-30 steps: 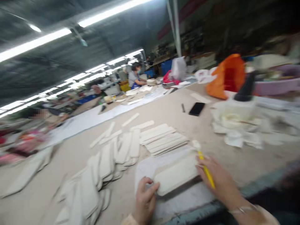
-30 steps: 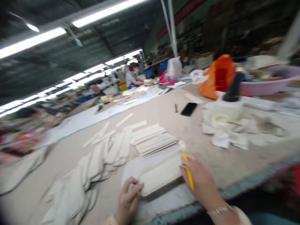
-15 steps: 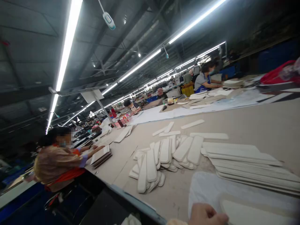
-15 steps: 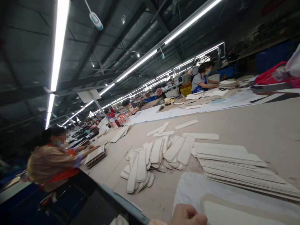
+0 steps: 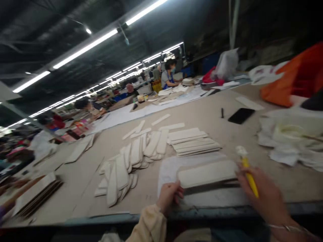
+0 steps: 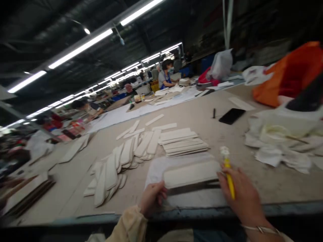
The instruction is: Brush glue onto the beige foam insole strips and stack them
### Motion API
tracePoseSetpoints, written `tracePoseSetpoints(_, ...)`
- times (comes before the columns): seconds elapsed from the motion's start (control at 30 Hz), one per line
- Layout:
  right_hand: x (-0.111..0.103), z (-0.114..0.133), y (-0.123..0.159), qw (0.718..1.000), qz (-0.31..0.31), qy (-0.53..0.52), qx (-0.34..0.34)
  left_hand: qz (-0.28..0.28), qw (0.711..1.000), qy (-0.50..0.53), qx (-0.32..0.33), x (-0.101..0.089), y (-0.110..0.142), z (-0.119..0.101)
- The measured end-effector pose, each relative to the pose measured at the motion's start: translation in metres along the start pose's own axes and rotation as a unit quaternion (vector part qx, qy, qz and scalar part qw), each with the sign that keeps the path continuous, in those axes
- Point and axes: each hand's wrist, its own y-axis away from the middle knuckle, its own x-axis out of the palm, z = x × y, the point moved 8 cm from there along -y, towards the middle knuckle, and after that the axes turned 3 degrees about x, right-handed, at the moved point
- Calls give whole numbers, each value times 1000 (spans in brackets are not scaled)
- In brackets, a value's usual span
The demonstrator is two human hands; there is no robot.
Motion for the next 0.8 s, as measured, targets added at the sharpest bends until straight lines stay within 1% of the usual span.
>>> tracePoseSetpoints(0.03, 2, -6, 4, 999, 12, 34, -20, 7, 1000, 1, 2, 0, -2, 1)
tracePoseSetpoints(0.07, 4, -11, 6, 998, 20, 52, -24, 10, 1000, 1, 3, -1, -3, 2)
tracePoseSetpoints(0.13, 9, -15, 7, 997, 36, 62, -23, 12, 1000, -2, 5, -2, -3, 2)
tracePoseSetpoints(0.3, 12, -7, 2, 998, 53, 43, 3, 0, 1000, -17, 16, -3, 1, -4)
tracePoseSetpoints(0.57, 13, -10, 3, 997, 70, 28, 25, -10, 998, -60, 26, -3, 0, -9)
tracePoseSetpoints(0.7, 12, -7, 1, 997, 72, 24, 23, -11, 993, -105, 44, -3, 4, -15)
tracePoseSetpoints(0.77, 12, -5, 1, 997, 79, 14, 16, -15, 989, -137, 61, -7, 6, -21)
tracePoseSetpoints(0.8, 12, -4, 1, 996, 84, 8, 13, -26, 984, -160, 75, -12, 6, -25)
